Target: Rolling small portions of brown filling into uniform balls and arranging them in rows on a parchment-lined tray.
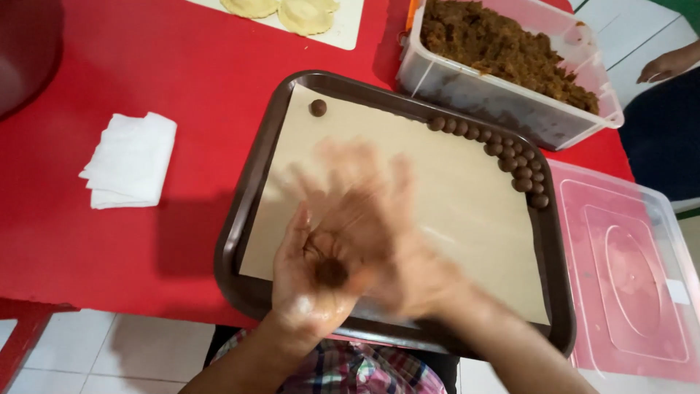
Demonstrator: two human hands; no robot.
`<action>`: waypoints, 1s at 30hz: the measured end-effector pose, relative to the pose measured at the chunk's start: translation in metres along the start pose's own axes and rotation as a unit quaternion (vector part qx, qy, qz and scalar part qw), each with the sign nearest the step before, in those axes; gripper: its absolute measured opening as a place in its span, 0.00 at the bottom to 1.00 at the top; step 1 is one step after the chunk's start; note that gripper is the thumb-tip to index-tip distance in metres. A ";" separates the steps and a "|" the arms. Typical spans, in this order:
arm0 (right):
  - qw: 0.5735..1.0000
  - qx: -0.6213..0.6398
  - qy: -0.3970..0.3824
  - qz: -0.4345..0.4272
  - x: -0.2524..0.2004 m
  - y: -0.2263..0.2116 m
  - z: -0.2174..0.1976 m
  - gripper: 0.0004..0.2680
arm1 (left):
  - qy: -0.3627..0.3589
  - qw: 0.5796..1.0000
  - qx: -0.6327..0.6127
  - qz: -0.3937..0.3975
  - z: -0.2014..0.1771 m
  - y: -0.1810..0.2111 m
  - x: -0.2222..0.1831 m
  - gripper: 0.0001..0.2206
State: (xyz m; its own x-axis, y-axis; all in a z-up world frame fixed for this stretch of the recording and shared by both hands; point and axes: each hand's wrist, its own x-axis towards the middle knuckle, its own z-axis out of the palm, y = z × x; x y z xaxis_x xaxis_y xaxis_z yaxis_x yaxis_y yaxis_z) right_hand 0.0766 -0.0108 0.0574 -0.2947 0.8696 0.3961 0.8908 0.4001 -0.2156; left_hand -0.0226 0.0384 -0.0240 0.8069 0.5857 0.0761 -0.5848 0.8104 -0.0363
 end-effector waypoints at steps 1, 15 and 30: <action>0.998 0.003 0.027 0.048 -0.003 0.014 -0.009 0.32 | -0.002 0.999 -0.032 -0.015 0.002 0.001 0.001 0.26; 0.988 -0.030 0.145 0.044 -0.069 0.024 0.012 0.22 | -0.074 0.988 -0.123 -0.051 0.011 0.015 0.005 0.29; 0.994 0.099 0.042 0.024 -0.026 0.002 -0.004 0.30 | -0.229 0.798 -0.180 0.528 0.068 -0.109 0.034 0.32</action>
State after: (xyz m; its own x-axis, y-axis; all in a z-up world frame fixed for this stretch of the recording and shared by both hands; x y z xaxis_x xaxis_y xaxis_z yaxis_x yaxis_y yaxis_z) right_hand 0.0874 -0.0344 0.0503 -0.2158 0.8657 0.4516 0.8158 0.4140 -0.4038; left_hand 0.0631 -0.0306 0.0506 -0.2831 0.9445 0.1669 -0.7907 -0.1313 -0.5979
